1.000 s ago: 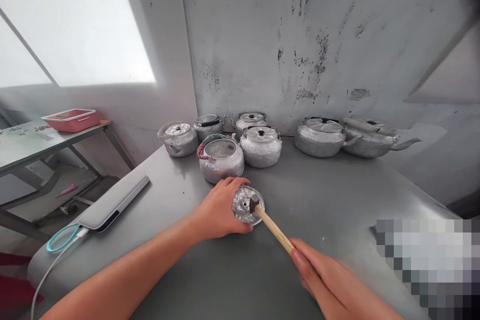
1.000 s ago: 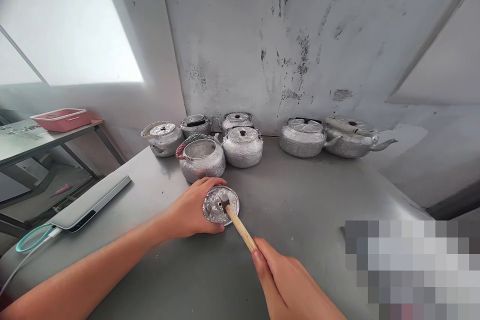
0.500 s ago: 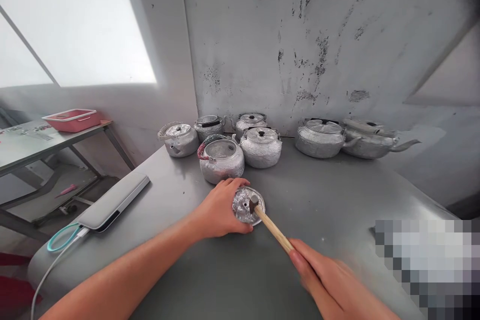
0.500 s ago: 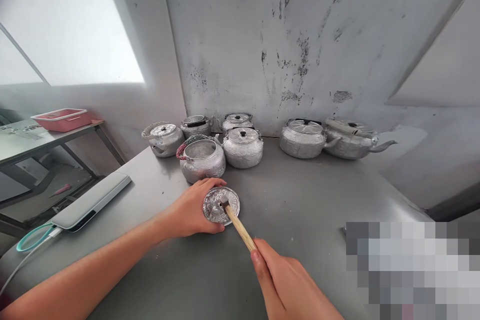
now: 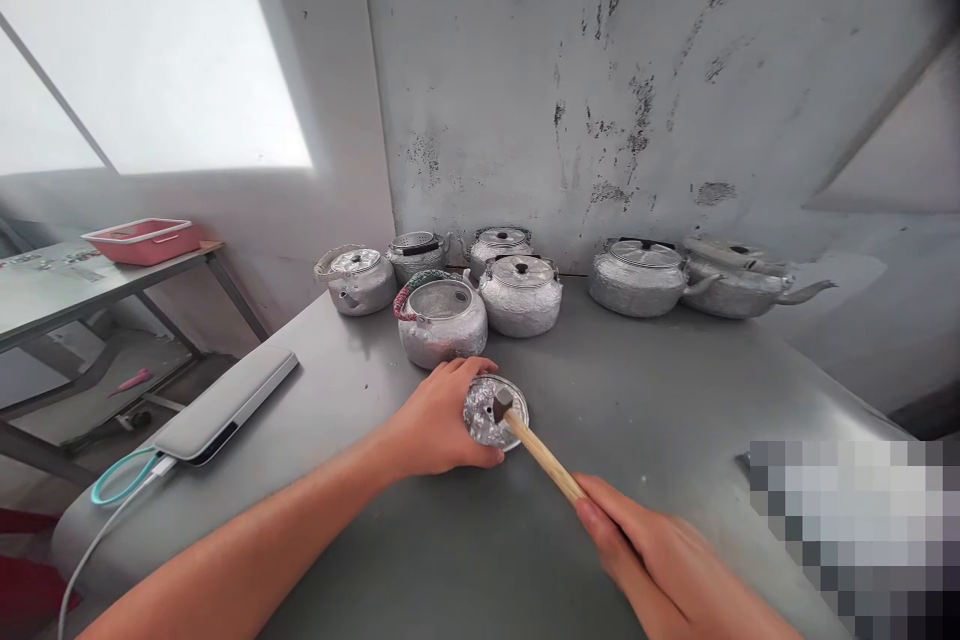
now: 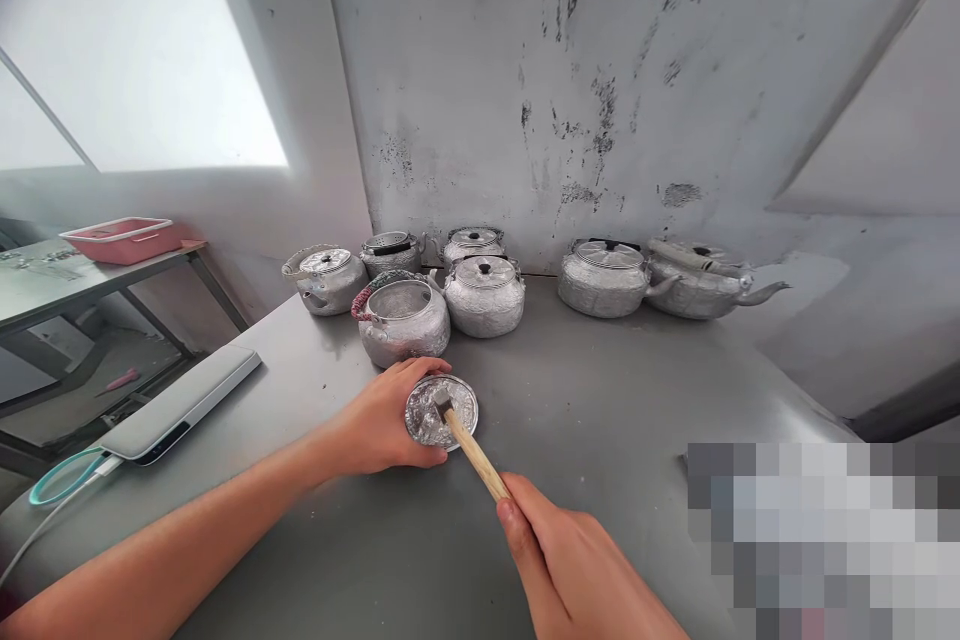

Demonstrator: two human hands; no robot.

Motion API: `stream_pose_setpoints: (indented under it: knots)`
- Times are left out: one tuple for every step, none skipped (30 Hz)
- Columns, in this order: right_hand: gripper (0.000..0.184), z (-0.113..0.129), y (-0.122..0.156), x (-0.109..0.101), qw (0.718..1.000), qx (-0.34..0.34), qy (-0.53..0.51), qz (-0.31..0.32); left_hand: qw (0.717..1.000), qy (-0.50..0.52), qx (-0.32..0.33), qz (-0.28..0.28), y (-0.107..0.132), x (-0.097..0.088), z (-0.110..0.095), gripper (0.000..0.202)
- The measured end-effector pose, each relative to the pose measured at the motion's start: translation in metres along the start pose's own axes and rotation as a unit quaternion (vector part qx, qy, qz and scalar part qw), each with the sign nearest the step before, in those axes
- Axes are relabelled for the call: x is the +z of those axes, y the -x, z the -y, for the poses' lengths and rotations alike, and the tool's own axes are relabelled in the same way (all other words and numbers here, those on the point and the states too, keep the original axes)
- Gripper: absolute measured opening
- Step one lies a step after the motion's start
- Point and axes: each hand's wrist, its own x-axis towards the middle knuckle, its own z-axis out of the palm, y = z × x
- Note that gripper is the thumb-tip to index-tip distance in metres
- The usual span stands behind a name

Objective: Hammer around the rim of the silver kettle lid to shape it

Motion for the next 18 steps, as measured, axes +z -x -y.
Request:
stream_pose_setpoints:
  knots:
    - [0.035,0.001,0.0,0.0,1.0,0.002,0.001,0.004,1.0,0.0,0.001,0.001,0.0,0.0,0.0,0.083]
    - [0.035,0.001,-0.001,-0.001,1.0,0.006,0.003,0.009,1.0,-0.001,0.001,0.001,0.0,0.0,0.0,0.082]
    - [0.035,0.002,-0.001,-0.001,1.0,0.009,0.005,0.016,1.0,-0.002,-0.002,0.0,0.0,0.0,0.0,0.082]
    - [0.035,0.003,-0.001,-0.001,1.0,0.011,0.007,0.022,1.0,-0.003,-0.005,0.0,0.0,0.0,0.0,0.082]
    - [0.036,0.003,-0.001,-0.001,1.0,0.01,0.008,0.025,1.0,-0.004,-0.007,0.0,0.0,0.0,0.0,0.082]
    - [0.036,0.003,-0.001,-0.001,1.0,0.009,0.008,0.021,1.0,-0.003,-0.007,0.002,0.001,0.0,0.0,0.082]
    - [0.036,0.003,-0.001,-0.001,1.0,0.008,0.008,0.017,1.0,-0.001,-0.006,0.004,0.001,0.0,0.0,0.082]
    - [0.037,0.002,-0.002,-0.002,1.0,0.01,0.007,0.018,1.0,0.001,-0.006,0.006,0.001,0.0,0.0,0.082]
    - [0.037,0.001,-0.003,-0.003,1.0,0.013,0.007,0.025,1.0,0.002,-0.007,0.007,0.001,0.0,-0.001,0.082]
    - [0.037,0.0,-0.004,-0.004,0.999,0.017,0.007,0.035,1.0,0.003,-0.011,0.008,0.001,0.0,-0.001,0.082]
    - [0.037,-0.002,-0.006,-0.005,0.999,0.021,0.008,0.045,1.0,0.003,-0.015,0.008,0.001,0.0,-0.001,0.082]
    - [0.036,-0.003,-0.007,-0.007,0.998,0.022,0.006,0.054,1.0,0.004,-0.017,0.009,0.001,0.0,-0.001,0.082]
    - [0.036,-0.004,-0.008,-0.008,0.998,0.021,0.004,0.058,1.0,0.004,-0.017,0.01,0.001,0.0,0.0,0.081]
    - [0.035,-0.005,-0.009,-0.009,0.998,0.02,0.001,0.057,1.0,0.005,-0.016,0.01,0.0,0.0,0.0,0.081]
    - [0.035,-0.005,-0.009,-0.01,0.998,0.02,-0.003,0.057,1.0,0.005,-0.014,0.01,0.0,0.0,0.0,0.081]
    - [0.034,-0.005,-0.009,-0.011,0.998,0.02,-0.006,0.06,1.0,0.005,-0.015,0.009,0.001,0.001,0.001,0.082]
    - [0.035,-0.005,-0.009,-0.011,0.998,0.021,-0.006,0.061,1.0,0.004,-0.018,0.008,0.001,0.001,0.001,0.082]
    - [0.035,-0.005,-0.008,-0.01,0.998,0.02,-0.005,0.061,1.0,0.004,-0.022,0.007,0.001,0.001,0.001,0.083]
